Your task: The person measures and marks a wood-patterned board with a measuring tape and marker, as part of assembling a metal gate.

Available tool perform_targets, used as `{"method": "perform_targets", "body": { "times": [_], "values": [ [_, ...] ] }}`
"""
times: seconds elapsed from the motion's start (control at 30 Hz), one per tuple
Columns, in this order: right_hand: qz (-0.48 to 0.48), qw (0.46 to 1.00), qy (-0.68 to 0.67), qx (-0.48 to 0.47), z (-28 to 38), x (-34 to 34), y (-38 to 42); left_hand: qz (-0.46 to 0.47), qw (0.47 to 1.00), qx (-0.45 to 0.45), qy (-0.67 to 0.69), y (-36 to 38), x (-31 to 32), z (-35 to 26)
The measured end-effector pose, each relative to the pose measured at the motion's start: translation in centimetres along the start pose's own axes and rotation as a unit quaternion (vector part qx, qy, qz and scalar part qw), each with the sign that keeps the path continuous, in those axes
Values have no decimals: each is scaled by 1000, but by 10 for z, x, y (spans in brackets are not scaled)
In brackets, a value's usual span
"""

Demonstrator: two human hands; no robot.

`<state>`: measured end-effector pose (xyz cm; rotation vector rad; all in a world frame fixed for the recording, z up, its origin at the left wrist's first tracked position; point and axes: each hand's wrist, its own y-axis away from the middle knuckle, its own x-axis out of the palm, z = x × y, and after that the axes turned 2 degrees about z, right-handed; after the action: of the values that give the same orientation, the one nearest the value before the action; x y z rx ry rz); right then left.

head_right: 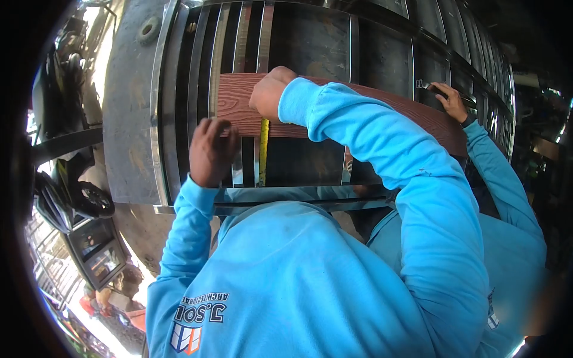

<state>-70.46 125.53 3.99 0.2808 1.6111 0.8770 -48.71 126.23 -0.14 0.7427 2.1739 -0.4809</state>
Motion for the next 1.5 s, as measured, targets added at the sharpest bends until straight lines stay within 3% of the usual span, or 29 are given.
{"method": "perform_targets", "body": {
  "times": [0.03,0.13,0.27,0.5,0.9,1.5],
  "values": [
    [12,1000,2,6,2,-8,4,-67,997,34,-35,-18,2,12],
    [17,1000,2,17,5,-14,7,-46,990,25,-129,-61,15,37],
    [-18,999,-33,19,0,-11,14,4,980,7,-197,-65,29,37],
    [-55,994,-87,21,-3,-7,14,95,978,-71,-173,-74,20,29],
    [-47,994,-92,30,-1,-9,18,65,982,-45,-174,-70,25,35],
    [-35,995,-89,39,3,-15,20,102,981,-40,-159,-58,19,33]
  ]
}}
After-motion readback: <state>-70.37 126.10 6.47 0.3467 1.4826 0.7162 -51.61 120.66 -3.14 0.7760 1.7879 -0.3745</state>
